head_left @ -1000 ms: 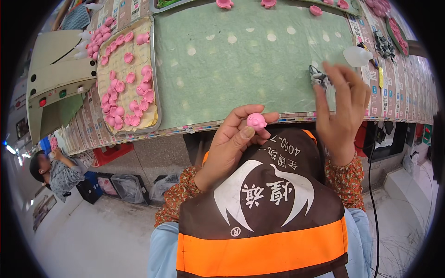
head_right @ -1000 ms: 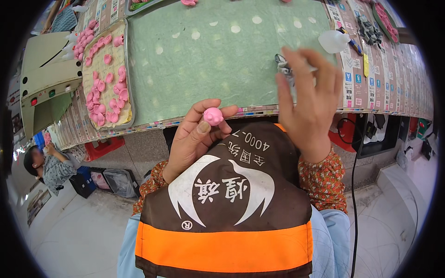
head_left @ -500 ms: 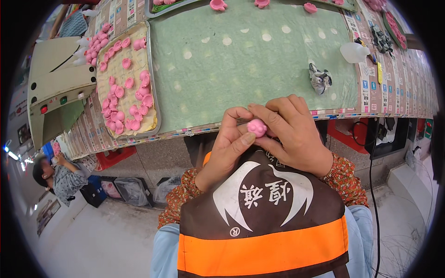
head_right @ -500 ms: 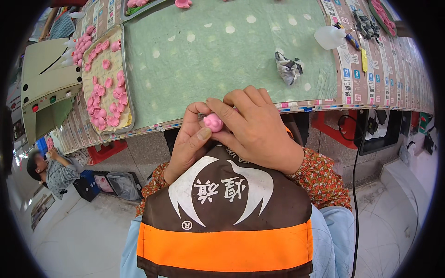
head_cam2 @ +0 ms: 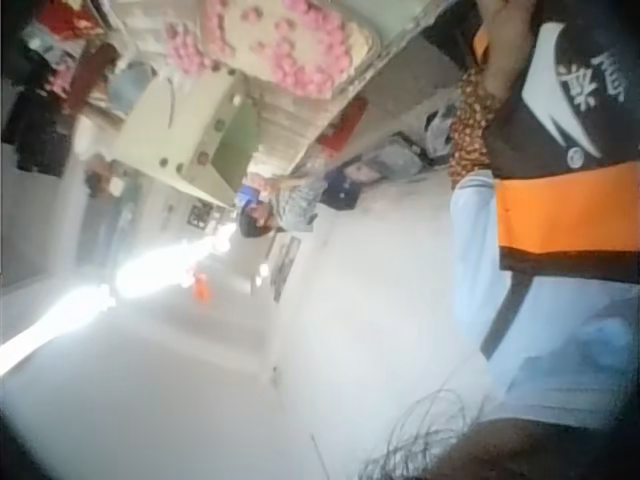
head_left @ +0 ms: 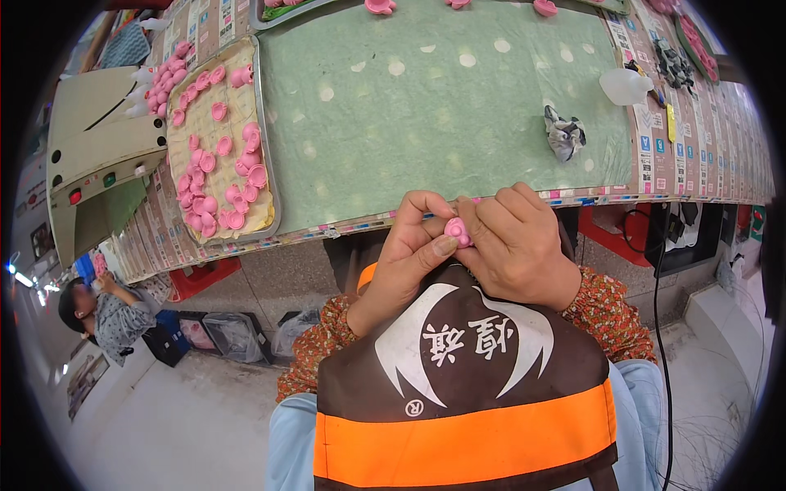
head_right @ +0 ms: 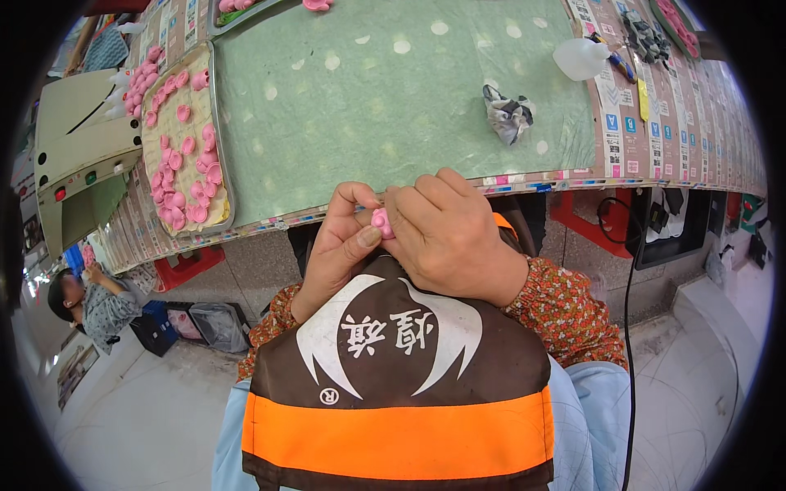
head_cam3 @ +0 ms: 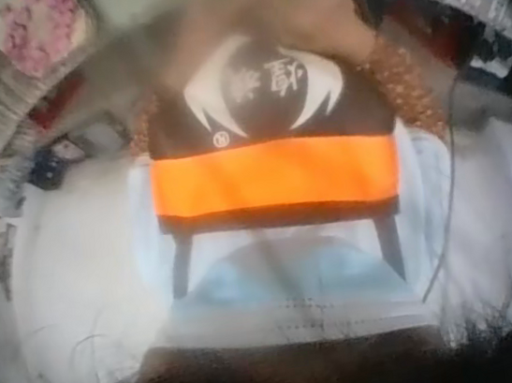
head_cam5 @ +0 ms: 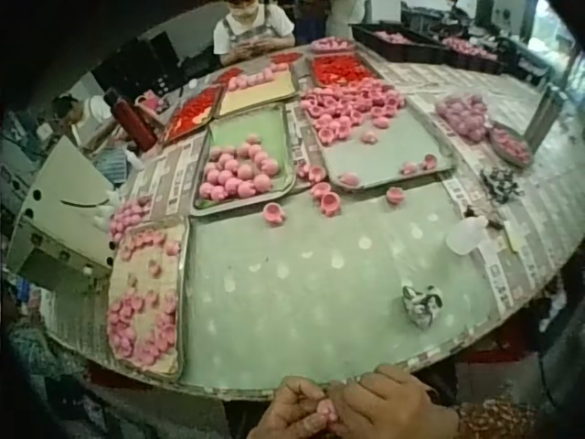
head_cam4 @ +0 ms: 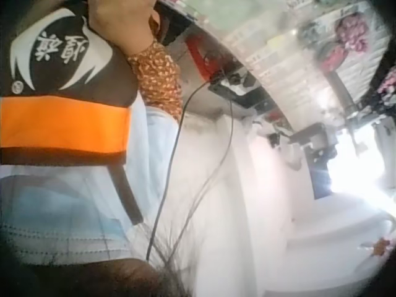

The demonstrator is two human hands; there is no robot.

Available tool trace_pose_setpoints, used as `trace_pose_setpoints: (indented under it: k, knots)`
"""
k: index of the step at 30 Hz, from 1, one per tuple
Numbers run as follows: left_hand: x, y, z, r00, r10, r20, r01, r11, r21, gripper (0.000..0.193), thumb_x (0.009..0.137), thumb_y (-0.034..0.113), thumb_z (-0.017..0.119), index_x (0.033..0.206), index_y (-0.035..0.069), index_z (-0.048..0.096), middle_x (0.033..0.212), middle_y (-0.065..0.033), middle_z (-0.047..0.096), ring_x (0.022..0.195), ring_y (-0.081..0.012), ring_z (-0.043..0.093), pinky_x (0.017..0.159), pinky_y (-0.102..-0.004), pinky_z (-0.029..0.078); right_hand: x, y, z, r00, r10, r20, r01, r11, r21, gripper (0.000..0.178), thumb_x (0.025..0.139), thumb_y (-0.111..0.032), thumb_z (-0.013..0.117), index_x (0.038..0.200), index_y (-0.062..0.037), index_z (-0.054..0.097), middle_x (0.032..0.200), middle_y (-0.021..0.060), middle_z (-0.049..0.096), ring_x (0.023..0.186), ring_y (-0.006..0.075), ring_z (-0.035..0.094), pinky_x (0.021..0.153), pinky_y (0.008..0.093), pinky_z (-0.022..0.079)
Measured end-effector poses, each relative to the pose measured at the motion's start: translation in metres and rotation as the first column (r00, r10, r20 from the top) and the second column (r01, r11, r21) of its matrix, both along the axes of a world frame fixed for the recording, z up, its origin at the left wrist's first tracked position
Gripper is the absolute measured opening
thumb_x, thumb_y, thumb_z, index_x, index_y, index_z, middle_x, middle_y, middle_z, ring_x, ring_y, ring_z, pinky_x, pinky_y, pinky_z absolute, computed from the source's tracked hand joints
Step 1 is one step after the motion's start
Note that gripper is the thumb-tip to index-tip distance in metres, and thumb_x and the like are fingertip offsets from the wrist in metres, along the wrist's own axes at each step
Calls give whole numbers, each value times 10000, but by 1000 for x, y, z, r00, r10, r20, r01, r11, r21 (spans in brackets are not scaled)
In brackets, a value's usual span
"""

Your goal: The person applies glue to plastic shell pieces using a squeeze bottle, joins matching pieces together by hand to assemble small toy figures, and places the assembled figures onto trays.

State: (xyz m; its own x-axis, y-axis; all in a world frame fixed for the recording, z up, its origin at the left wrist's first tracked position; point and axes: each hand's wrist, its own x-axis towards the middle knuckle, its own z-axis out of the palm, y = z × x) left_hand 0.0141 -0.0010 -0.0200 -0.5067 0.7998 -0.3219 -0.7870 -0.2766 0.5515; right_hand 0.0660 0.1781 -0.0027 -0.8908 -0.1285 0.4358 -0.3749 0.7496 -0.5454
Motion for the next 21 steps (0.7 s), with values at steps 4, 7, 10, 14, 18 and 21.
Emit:
trace_pose_setpoints:
  k: [4,7,10,14,18,21]
  knots:
    - [4,-1,-5,1000,22,-22,-22,1000,22,298,991,43,545,1213,89,351,1106,-107,615,1074,-119,559,969,-265,430,2,-2,1,1000,-11,-15,11,1000,27,374,636,-94,727,944,103,649,833,107,561,691,227,534,599,356,421]
    - [7,3,-3,998,69,-1,-69,997,24,289,991,34,539,1201,87,348,1108,-110,616,1069,-119,560,967,-264,431,2,-3,-3,999,-22,-28,24,998,59,409,634,-99,724,970,121,649,808,102,544,681,221,532,593,352,423]
    - [6,4,0,993,106,55,-103,994,-42,328,965,55,587,1201,94,363,1046,-85,611,1009,-127,558,944,-288,428,1,-2,-4,1000,-16,-27,18,998,66,435,633,-107,723,989,132,649,786,98,526,674,218,530,591,350,422]
    - [5,4,-5,995,97,35,-98,995,30,279,988,27,538,1187,83,351,1097,-109,616,1056,-121,562,959,-266,432,-1,-1,-6,998,-17,-67,20,999,37,477,616,-82,736,1024,144,638,772,100,527,636,226,514,554,355,399]
    - [3,5,0,996,91,22,-91,996,3,260,990,34,541,1174,82,364,1078,-100,616,1038,-121,558,949,-264,429,-2,0,-1,997,-8,-76,14,997,76,467,623,-94,730,1012,147,636,762,104,527,622,225,512,547,359,396]
    - [-2,5,0,999,47,17,-46,995,-83,331,968,97,602,1216,97,384,1066,-63,595,1005,-114,562,917,-271,437,-5,3,-2,996,-5,-91,14,995,95,474,635,-111,726,1028,138,634,750,100,514,615,231,507,545,365,391]
